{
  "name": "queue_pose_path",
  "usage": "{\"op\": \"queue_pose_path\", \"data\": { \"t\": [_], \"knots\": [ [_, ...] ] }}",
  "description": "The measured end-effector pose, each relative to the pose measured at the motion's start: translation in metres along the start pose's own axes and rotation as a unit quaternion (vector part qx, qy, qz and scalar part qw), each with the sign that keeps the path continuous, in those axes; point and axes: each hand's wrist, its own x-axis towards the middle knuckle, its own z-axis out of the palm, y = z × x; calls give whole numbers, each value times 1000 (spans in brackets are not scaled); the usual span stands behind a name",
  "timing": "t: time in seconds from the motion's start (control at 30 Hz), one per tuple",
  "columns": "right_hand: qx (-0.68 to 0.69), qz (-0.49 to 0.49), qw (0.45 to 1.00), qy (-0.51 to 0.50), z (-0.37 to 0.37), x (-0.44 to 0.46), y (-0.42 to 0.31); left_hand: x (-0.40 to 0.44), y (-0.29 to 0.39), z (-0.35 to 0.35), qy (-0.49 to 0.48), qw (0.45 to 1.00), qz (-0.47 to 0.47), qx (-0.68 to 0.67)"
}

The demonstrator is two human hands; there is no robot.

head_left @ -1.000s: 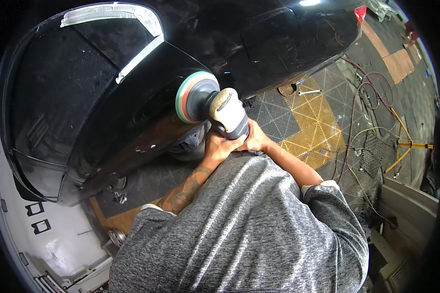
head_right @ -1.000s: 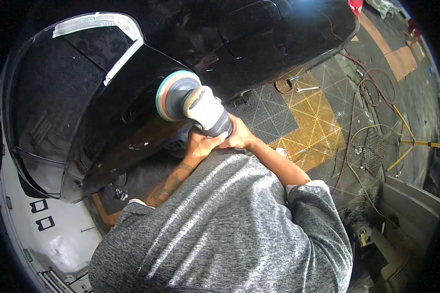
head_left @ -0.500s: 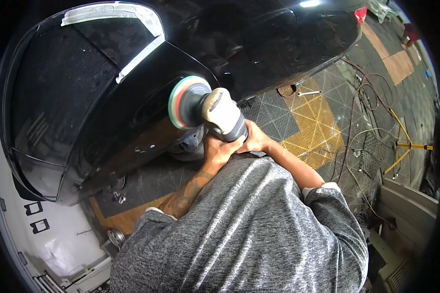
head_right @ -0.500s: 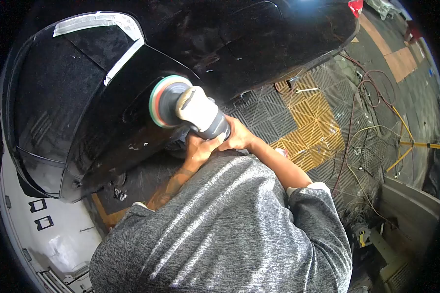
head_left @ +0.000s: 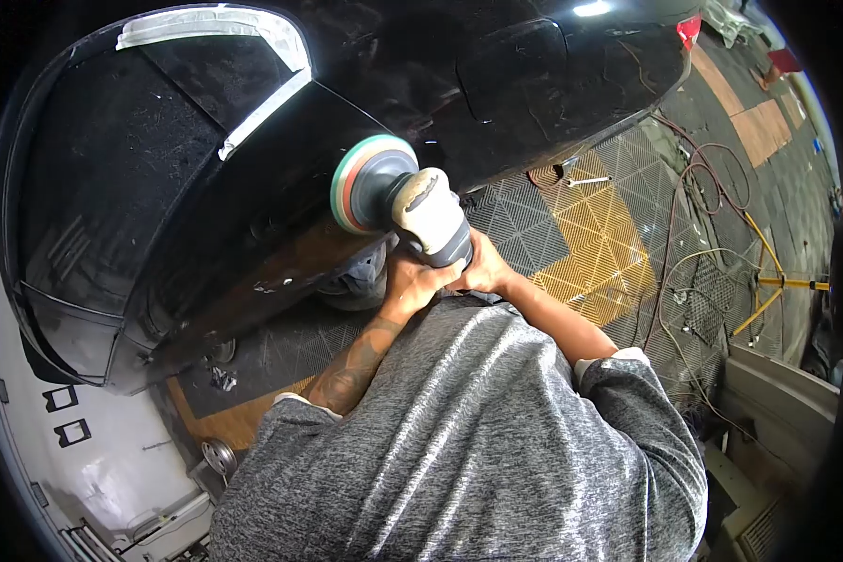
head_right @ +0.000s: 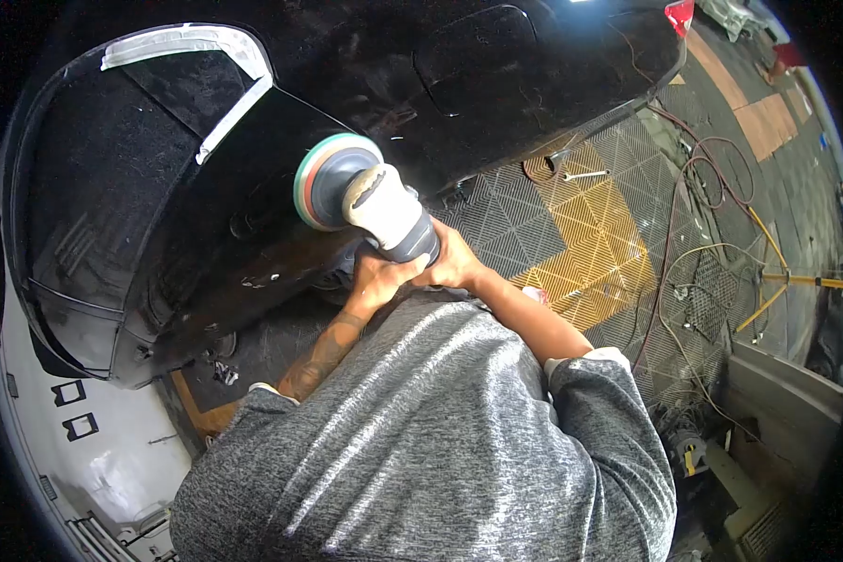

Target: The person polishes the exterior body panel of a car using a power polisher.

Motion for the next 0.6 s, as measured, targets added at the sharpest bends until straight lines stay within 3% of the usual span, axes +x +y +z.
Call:
{"op": "queue_pose_path", "data": {
  "t": [0.13,0.2,0.33,0.43,0.6],
  "knots": [
    [-38,2,999,-31,-7,-5,6,-14,-3,5,-11,1000,12,-25],
    [-51,19,998,-38,-8,-9,13,-16,-15,7,-15,998,-39,-48],
    [-7,58,998,-12,-8,-16,36,-12,-38,13,-10,997,4,-72],
    [-107,69,991,-46,-13,-20,46,-21,-50,12,-2,1000,-14,-15],
    [-72,45,996,-18,-11,-22,49,-12,-58,17,1,999,25,-48]
  ]
}}
